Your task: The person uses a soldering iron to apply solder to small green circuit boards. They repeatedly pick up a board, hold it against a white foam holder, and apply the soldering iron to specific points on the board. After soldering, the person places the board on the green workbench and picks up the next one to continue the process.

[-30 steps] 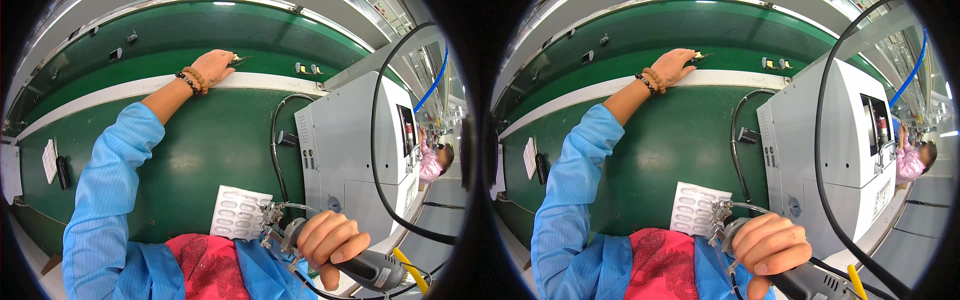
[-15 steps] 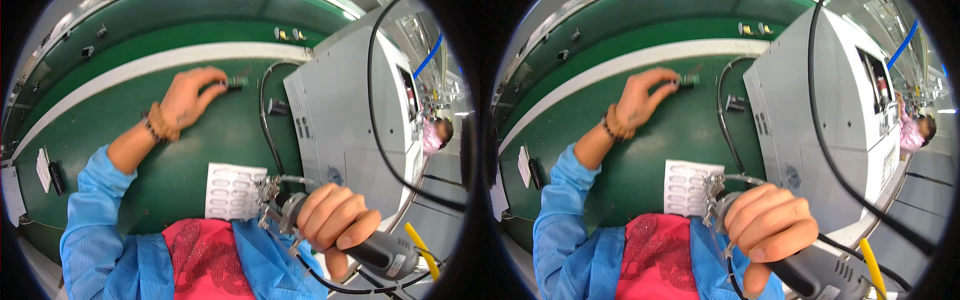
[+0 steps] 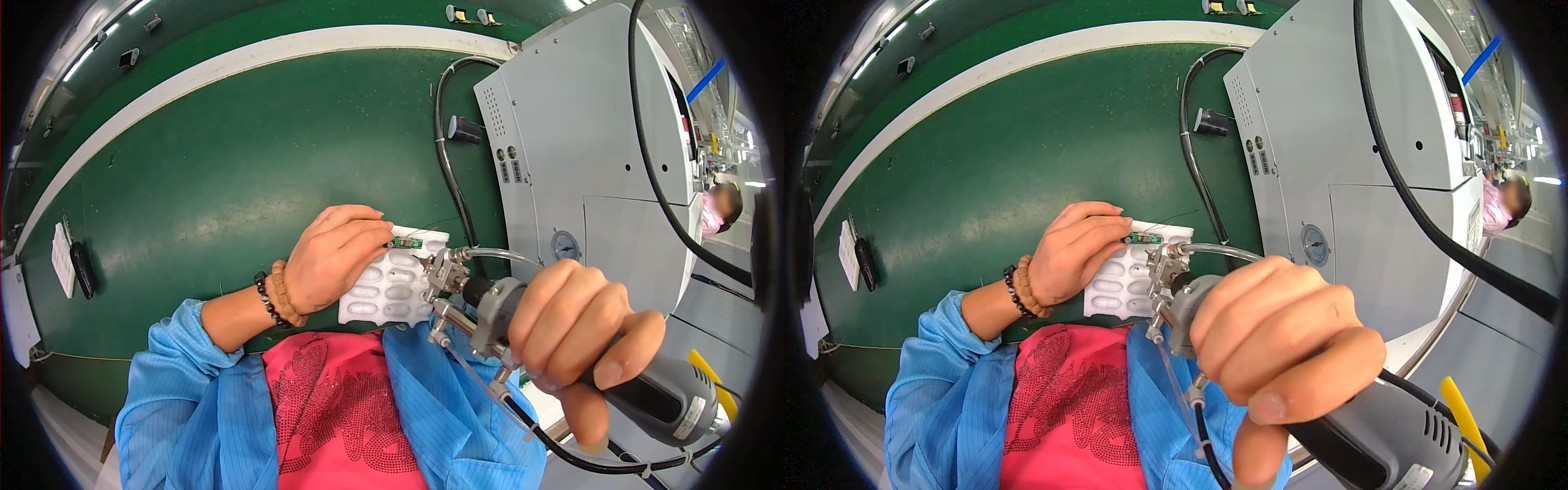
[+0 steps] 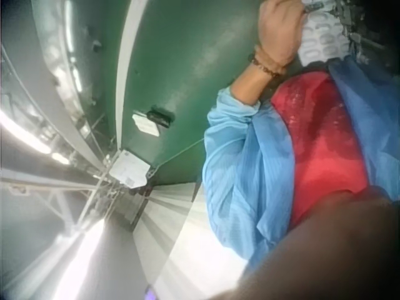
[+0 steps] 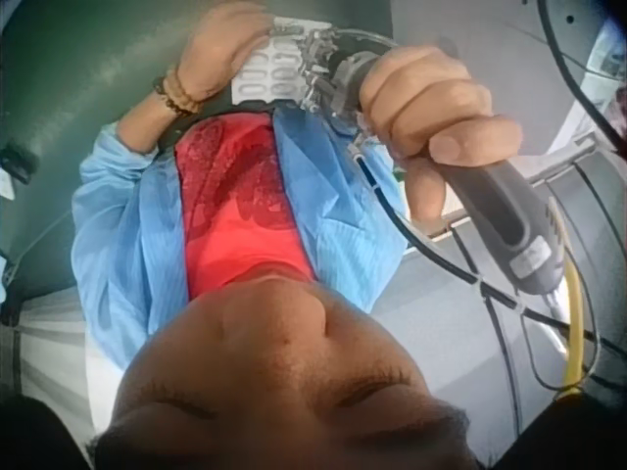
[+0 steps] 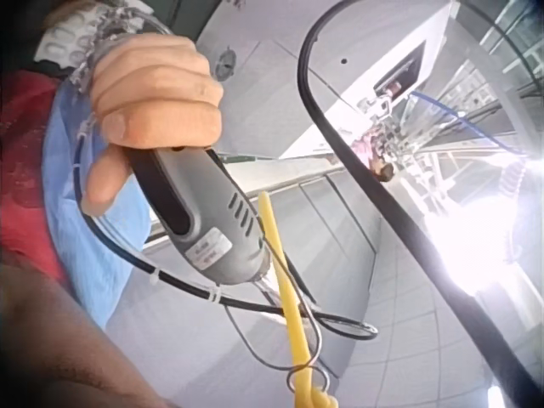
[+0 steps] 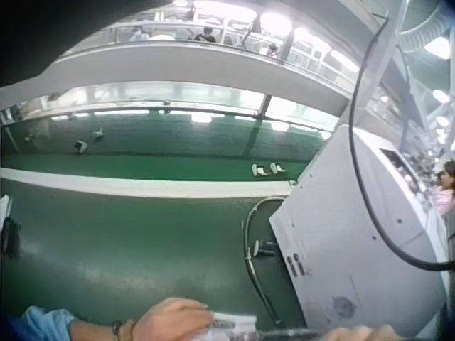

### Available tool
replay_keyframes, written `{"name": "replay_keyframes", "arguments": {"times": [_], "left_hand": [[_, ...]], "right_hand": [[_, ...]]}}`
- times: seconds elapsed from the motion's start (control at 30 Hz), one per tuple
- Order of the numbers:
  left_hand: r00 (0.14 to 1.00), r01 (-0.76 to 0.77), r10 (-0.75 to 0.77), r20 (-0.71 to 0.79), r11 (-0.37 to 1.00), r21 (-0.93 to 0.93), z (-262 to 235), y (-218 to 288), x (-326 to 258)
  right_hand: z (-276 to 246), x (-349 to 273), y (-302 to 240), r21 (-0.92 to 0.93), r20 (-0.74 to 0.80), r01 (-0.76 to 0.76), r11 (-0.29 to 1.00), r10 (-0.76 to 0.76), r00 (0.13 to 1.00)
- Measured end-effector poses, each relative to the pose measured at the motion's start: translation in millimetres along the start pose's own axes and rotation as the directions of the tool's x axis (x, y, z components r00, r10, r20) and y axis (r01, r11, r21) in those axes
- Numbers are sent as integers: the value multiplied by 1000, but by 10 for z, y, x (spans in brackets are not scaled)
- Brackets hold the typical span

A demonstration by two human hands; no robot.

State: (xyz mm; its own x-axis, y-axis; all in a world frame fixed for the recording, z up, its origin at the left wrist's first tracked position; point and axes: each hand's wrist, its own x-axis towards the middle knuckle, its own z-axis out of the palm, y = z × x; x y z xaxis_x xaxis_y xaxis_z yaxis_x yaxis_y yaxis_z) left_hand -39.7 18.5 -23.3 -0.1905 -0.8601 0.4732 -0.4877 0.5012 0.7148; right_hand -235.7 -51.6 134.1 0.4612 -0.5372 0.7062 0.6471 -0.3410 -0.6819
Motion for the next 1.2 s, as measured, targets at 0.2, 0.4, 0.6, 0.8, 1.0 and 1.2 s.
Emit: {"name": "replay_keyframes", "arguments": {"times": [0.2, 0.4, 0.6, 0.8, 1.0, 1.2], "left_hand": [[992, 123, -120, 32, 987, -102, 22, -33, 1], [990, 140, -137, 34, 982, -129, 3, -95, -35], [994, 109, -108, 16, 985, -132, -5, -101, -7], [994, 107, -104, 22, 982, -156, -10, -116, 5], [994, 110, -111, 0, 981, -160, -22, -118, -17], [995, 97, -95, 22, 977, -190, -30, -93, 64]], "right_hand": [[8, 70, 160, -100, 42, -72, 992, 77, 996], [21, 72, 360, -100, 31, -73, 992, 77, 997], [34, 78, 407, -109, 35, -95, 990, 99, 994], [16, 150, 403, -124, 100, -168, 978, 181, 978], [26, 198, 459, -130, 135, -211, 969, 228, 964], [76, 202, 377, -175, 40, -160, 972, 169, 985]]}}
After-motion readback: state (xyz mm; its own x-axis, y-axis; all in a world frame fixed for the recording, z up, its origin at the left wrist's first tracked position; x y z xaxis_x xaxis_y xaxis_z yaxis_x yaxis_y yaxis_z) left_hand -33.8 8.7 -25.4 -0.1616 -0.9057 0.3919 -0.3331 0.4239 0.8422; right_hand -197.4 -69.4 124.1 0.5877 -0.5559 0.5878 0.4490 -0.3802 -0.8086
